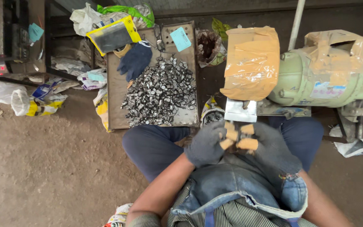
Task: The person sits on the floor at a bench grinder and grinds small metal pieces, holding each piece by hand against the spinning wheel with sparks flying. Finished pieces are placed on a tray that accumulates a large pile of ground metal parts, and pieces are picked one at a time from a container.
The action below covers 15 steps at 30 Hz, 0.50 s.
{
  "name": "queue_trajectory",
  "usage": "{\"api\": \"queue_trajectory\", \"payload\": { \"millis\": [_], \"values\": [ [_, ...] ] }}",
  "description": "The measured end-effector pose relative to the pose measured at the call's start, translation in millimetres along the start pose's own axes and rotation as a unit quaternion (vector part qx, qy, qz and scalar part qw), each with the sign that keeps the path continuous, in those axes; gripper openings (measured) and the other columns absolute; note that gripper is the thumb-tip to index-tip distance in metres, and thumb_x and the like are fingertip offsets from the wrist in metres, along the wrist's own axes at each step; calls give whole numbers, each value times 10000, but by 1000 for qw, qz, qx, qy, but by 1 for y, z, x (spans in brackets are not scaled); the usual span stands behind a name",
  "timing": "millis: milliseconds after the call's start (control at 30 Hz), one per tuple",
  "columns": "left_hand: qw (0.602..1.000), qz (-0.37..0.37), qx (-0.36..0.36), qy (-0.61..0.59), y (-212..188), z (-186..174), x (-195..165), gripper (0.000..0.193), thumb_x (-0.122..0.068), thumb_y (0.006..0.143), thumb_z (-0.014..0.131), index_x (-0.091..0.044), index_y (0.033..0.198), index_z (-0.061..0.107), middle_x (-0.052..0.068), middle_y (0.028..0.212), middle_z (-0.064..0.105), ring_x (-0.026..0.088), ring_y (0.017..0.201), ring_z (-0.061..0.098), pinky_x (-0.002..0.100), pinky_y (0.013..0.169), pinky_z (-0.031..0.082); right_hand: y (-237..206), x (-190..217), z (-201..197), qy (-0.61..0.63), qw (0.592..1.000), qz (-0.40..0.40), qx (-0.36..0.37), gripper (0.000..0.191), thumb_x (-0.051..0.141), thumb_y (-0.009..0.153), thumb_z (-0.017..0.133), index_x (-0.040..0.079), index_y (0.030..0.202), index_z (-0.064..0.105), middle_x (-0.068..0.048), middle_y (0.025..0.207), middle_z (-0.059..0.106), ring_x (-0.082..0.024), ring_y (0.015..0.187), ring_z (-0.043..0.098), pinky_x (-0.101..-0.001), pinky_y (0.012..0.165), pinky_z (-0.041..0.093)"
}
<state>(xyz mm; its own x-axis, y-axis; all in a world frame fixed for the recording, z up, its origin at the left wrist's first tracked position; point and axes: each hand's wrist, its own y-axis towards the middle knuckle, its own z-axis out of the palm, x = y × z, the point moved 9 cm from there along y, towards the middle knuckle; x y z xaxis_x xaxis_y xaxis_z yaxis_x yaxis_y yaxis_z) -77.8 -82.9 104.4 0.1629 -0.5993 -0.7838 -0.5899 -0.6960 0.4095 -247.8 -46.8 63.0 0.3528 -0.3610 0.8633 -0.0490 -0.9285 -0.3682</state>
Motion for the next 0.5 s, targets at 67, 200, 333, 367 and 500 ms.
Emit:
{"api": "queue_trajectory", "payload": {
  "millis": [67,200,333,367,500],
  "values": [
    [999,-21,-33,29,18,-2,10,222,-187,899,739,-71,1084,699,160,1064,669,382,1040,646,480,926,530,4,27,-18,-208,955,-185,-105,371,261,778,826,45,1069,746,-157,971,720,-325,888,693,-420,750,533],
    [991,-34,-41,122,56,-1,40,334,-262,814,786,-15,1001,662,218,1078,655,435,1020,613,526,869,489,28,19,-30,-269,918,-204,-208,246,222,870,775,57,1048,738,-139,977,685,-349,912,673,-448,766,516],
    [996,-28,28,83,78,12,67,249,-237,848,724,-79,1037,756,176,1090,714,393,1053,660,487,917,530,41,20,-28,-250,921,-216,-208,334,318,801,840,56,989,752,-141,923,669,-353,881,667,-465,734,506],
    [996,-35,53,66,79,17,74,220,-234,871,706,-104,1034,777,155,1093,734,372,1066,678,467,936,548,43,21,-29,-242,925,-215,-198,341,323,789,846,58,988,760,-145,919,668,-354,877,666,-469,727,503],
    [993,-15,107,52,75,30,87,259,-299,865,731,-62,964,762,175,1085,735,377,1052,673,471,915,544,48,27,-32,-234,934,-213,-166,337,310,810,822,87,1060,791,-135,935,694,-329,855,682,-452,745,516]
  ]
}}
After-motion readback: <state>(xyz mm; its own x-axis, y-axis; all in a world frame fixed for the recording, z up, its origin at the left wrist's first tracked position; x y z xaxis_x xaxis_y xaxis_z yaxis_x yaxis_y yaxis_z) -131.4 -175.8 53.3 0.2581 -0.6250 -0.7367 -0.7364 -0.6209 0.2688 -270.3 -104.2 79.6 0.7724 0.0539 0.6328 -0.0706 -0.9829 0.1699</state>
